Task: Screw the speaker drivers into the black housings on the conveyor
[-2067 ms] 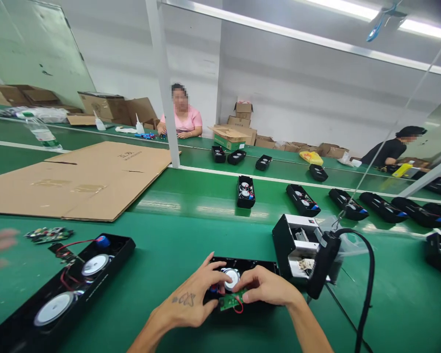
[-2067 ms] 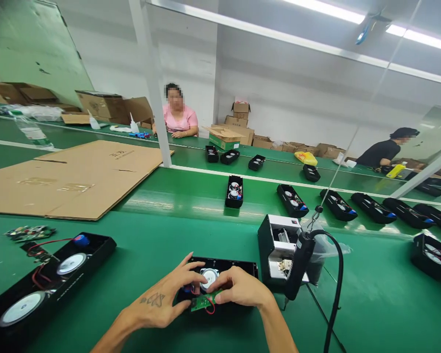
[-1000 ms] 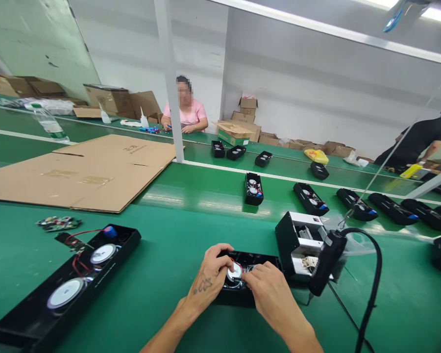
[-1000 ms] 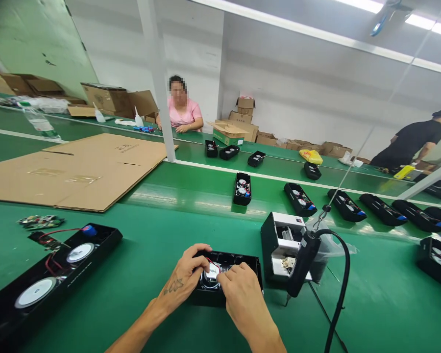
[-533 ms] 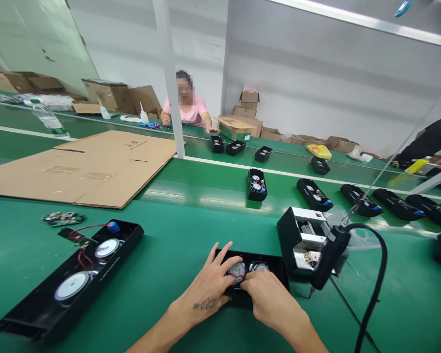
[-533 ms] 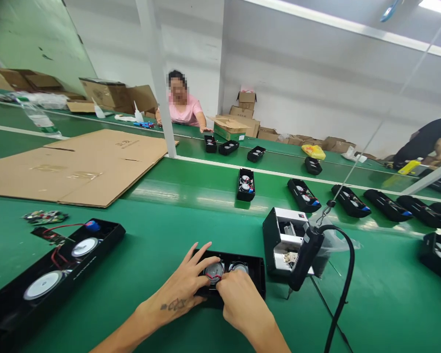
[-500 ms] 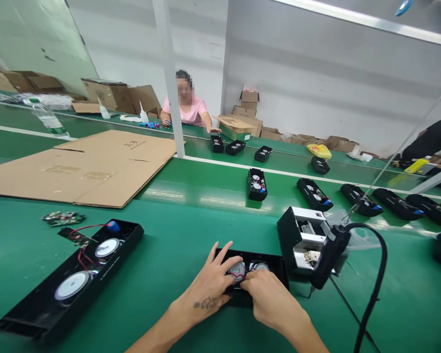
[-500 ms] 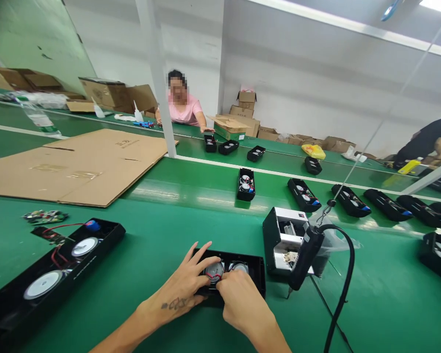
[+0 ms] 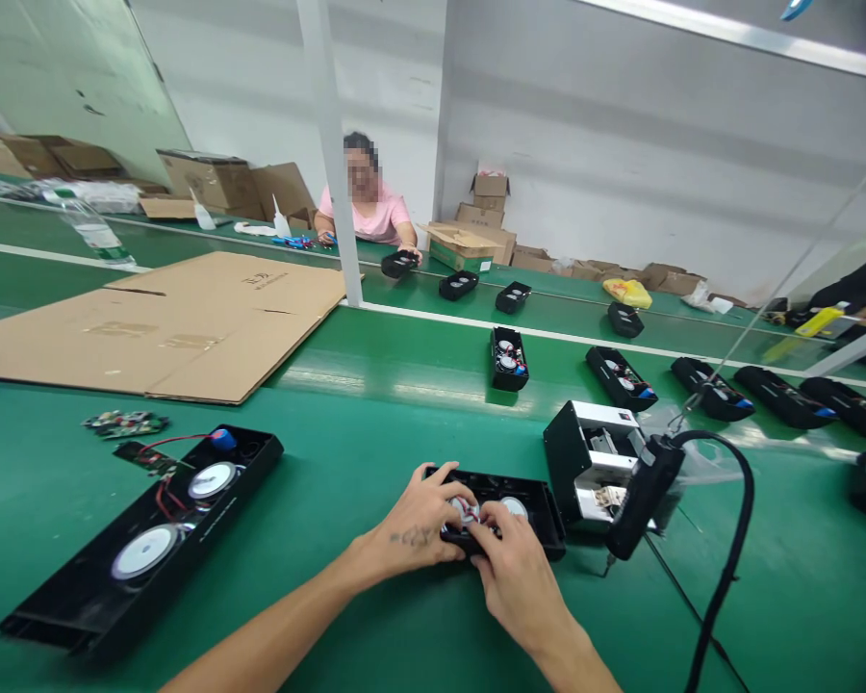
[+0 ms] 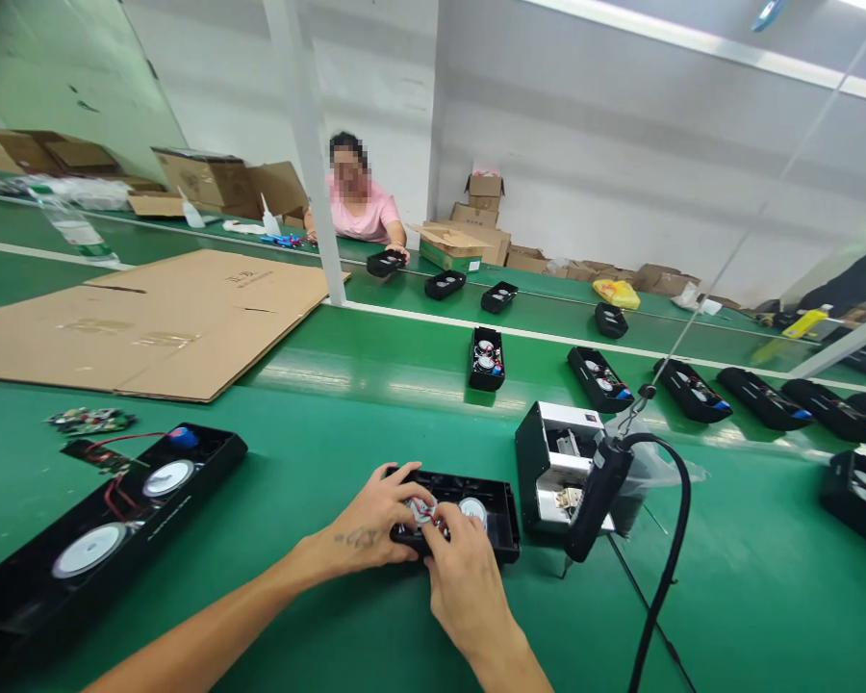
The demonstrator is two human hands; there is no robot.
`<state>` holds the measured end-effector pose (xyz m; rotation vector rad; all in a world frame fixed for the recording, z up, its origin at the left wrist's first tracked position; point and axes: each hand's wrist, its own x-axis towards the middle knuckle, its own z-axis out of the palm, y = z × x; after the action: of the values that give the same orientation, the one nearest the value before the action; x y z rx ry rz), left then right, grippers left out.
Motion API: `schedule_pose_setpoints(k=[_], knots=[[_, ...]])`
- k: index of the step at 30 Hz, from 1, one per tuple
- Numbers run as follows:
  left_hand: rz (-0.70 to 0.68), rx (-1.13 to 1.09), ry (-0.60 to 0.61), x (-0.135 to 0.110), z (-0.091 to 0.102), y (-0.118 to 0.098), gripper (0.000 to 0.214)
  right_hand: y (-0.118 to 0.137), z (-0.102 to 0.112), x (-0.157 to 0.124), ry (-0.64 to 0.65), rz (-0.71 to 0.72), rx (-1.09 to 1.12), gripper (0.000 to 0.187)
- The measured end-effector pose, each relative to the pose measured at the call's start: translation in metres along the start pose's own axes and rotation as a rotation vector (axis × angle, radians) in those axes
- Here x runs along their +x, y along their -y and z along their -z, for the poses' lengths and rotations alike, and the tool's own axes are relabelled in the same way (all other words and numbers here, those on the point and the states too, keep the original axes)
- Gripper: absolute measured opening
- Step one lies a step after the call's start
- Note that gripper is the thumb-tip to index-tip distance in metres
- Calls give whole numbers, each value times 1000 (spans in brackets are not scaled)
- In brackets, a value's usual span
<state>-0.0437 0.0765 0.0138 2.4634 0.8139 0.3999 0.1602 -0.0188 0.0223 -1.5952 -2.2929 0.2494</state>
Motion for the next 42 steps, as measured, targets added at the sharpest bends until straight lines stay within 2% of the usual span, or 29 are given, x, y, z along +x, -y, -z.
schedule_pose_setpoints(k=[3, 5, 10, 16, 26, 35, 42], knots=[[126, -169, 116, 27, 27, 6, 28, -5, 31, 34, 198, -89, 81, 36], [179, -239, 162, 42, 41, 13, 34, -11, 47, 56, 255, -98, 128, 34], [205, -269, 237, 59, 53, 25, 46, -20, 58, 84, 316, -128, 181, 25], [192, -287, 276, 59, 51, 23, 39, -18, 56, 84, 329, -144, 212, 29], [193, -288, 296, 61, 54, 20, 36, -15, 57, 94, 357, -205, 208, 20], [224, -304, 284, 60, 55, 16, 39, -3, 59, 85, 316, -187, 190, 18], [240, -322, 270, 58, 54, 15, 43, -4, 55, 84, 308, -181, 174, 20]])
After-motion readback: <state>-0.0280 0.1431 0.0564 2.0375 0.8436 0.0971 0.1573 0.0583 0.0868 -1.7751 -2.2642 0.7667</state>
